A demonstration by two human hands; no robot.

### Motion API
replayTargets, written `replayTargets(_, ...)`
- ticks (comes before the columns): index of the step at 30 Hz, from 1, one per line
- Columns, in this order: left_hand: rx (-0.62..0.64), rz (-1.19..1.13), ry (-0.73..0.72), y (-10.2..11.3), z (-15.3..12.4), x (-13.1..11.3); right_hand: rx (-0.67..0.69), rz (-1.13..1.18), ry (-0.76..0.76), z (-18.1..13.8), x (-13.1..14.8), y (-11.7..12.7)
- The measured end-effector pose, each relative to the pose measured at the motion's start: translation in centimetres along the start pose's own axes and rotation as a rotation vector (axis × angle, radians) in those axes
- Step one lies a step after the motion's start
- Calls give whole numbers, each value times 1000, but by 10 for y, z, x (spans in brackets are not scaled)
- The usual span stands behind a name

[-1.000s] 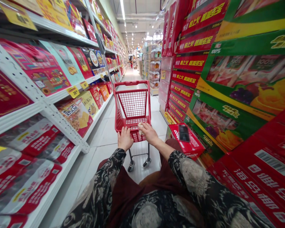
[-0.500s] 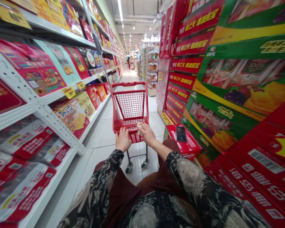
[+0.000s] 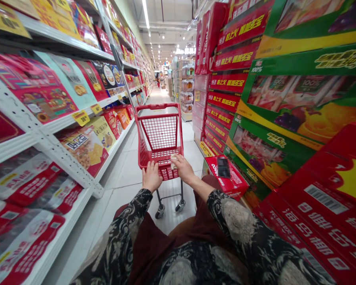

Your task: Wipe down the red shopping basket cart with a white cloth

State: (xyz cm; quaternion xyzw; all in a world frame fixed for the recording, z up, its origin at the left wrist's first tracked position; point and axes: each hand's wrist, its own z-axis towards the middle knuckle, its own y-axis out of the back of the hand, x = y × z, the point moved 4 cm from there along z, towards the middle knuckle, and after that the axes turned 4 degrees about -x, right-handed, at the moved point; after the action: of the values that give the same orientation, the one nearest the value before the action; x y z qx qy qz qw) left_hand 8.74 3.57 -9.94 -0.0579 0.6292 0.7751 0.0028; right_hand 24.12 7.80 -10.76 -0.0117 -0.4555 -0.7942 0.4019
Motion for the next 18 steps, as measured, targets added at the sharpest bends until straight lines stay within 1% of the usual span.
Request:
replayTargets(2,6,1,-5,0,0,0,44,17,108,-4,12,-10)
replayTargets(4,6,0,-19,0,0,1,51,17,140,-5,12,-10)
replayTargets(6,-1,-3,-33,-1,0,1,19,1,95,-4,0,-3)
replayTargets(9,-10,-6,-36,-2,-1,1,-53,-41,-31,-1,-21,10)
replayTargets(11,-12,-8,-32,-3,-1,-1,-87,-52,-73,-1,-24,13)
replayTargets(14,-3,-5,-30,-3,-1,-4,-74,-46,-60,-3,-6,1)
replayTargets(16,7,2,-38,-2,-1,-5,-2,-34,14,-4,12,-12)
replayTargets(18,19,12,-49,-1,0,-4,65,-22,94,-3,22,-20)
